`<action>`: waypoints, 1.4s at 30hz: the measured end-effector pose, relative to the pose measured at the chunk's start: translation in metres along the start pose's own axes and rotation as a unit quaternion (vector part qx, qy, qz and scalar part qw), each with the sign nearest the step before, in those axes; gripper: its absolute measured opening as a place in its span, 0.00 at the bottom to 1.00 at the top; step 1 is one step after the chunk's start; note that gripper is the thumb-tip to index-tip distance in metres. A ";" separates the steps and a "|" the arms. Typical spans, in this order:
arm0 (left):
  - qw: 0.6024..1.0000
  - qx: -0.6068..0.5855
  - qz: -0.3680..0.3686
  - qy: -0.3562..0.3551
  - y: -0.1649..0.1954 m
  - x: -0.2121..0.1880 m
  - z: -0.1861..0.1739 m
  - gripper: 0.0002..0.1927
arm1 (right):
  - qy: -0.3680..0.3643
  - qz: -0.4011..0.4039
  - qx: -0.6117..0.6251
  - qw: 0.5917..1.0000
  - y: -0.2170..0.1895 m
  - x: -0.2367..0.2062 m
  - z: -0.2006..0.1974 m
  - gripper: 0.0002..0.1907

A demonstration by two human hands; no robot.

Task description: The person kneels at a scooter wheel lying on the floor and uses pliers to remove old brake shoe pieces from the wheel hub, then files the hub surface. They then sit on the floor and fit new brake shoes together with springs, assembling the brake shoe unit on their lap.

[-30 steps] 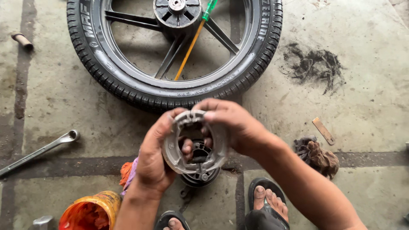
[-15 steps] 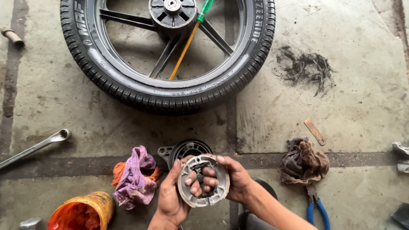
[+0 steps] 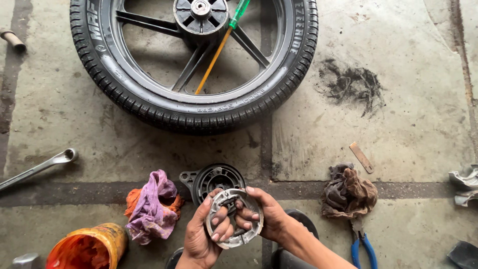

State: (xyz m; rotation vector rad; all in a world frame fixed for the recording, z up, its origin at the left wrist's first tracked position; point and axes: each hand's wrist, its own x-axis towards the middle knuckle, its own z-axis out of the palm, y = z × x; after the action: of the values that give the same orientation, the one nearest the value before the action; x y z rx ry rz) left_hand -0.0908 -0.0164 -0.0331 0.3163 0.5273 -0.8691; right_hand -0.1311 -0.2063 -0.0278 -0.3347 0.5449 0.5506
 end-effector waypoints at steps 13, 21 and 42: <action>0.999 -0.005 -0.002 0.043 -0.002 0.010 0.000 0.19 | 0.066 -0.033 0.021 0.997 0.005 0.009 0.014 0.25; 0.999 -0.005 0.001 0.033 0.000 0.011 0.001 0.19 | 0.067 -0.049 0.034 0.996 0.003 0.009 0.022 0.24; 0.725 0.586 0.309 0.188 0.028 0.052 0.071 0.16 | 0.280 -0.225 -0.514 0.779 -0.044 0.046 0.094 0.16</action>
State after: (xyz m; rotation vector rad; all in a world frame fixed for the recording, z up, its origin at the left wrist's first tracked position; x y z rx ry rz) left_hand -0.0190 -0.0657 -0.0023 1.7725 0.1259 -0.3532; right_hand -0.0355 -0.1818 0.0286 -1.6817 0.6627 0.2157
